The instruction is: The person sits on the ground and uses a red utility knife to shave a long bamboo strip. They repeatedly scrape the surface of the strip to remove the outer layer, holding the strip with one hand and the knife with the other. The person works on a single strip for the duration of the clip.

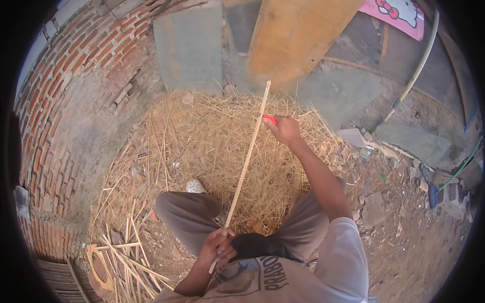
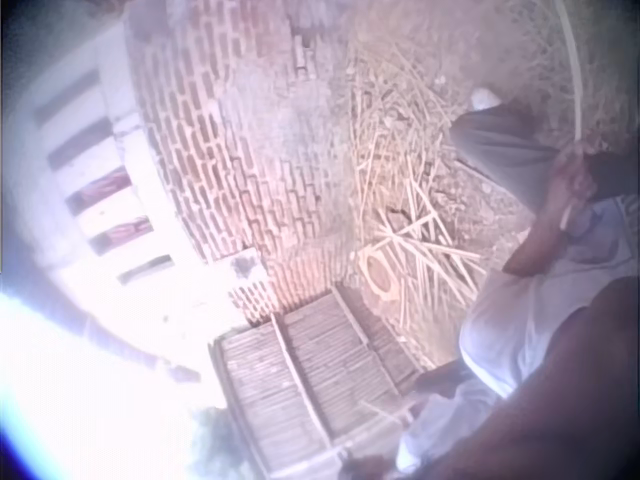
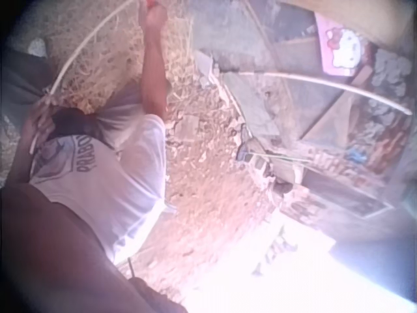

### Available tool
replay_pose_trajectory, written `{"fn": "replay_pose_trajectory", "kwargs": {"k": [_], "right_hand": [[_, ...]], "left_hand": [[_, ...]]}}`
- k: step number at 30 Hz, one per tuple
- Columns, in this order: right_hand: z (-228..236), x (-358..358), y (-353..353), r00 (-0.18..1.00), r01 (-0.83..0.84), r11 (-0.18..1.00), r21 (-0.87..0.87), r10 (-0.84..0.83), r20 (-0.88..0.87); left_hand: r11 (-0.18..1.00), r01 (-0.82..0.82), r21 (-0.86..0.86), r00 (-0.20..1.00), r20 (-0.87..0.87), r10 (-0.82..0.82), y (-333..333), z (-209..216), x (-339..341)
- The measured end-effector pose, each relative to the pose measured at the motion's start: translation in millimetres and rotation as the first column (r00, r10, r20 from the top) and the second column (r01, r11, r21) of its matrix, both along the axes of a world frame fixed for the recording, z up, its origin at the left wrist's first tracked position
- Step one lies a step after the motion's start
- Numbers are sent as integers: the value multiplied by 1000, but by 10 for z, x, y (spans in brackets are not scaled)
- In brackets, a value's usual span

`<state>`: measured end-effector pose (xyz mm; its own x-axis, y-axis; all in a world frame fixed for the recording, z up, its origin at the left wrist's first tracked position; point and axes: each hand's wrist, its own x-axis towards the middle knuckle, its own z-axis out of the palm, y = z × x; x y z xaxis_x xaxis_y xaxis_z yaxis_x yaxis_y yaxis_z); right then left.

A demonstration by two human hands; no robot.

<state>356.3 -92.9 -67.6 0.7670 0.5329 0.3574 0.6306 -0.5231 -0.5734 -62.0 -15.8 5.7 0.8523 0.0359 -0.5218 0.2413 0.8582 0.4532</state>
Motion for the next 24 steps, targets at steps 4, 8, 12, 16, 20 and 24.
{"fn": "replay_pose_trajectory", "kwargs": {"k": [4, 8, 12, 16, 20, 24], "right_hand": [[60, -159, 71, 804, -49, 966, 253, 188, -564], [36, -46, -73, 979, 131, 991, 1, -130, 159], [117, 220, -294, 871, 210, 972, -110, -135, 473], [26, 162, -89, 997, 67, 997, 42, -68, 36], [-2, 196, -54, 859, 11, 993, 118, 51, -510], [85, 108, -142, 947, 237, 971, -38, -222, 232]], "left_hand": [[1000, 7, -12, 999, 36, -7, 14, -6, -35], [999, 29, -26, 1000, 3, -29, -27, 19, -95], [993, 83, -78, 996, 19, -82, -46, 3, -186], [997, 51, -65, 999, 20, -50, 26, -32, -227], [995, 46, -83, 997, 66, -41, 82, -42, -248], [990, 58, -132, 998, 36, -53, 40, -42, -301]]}}
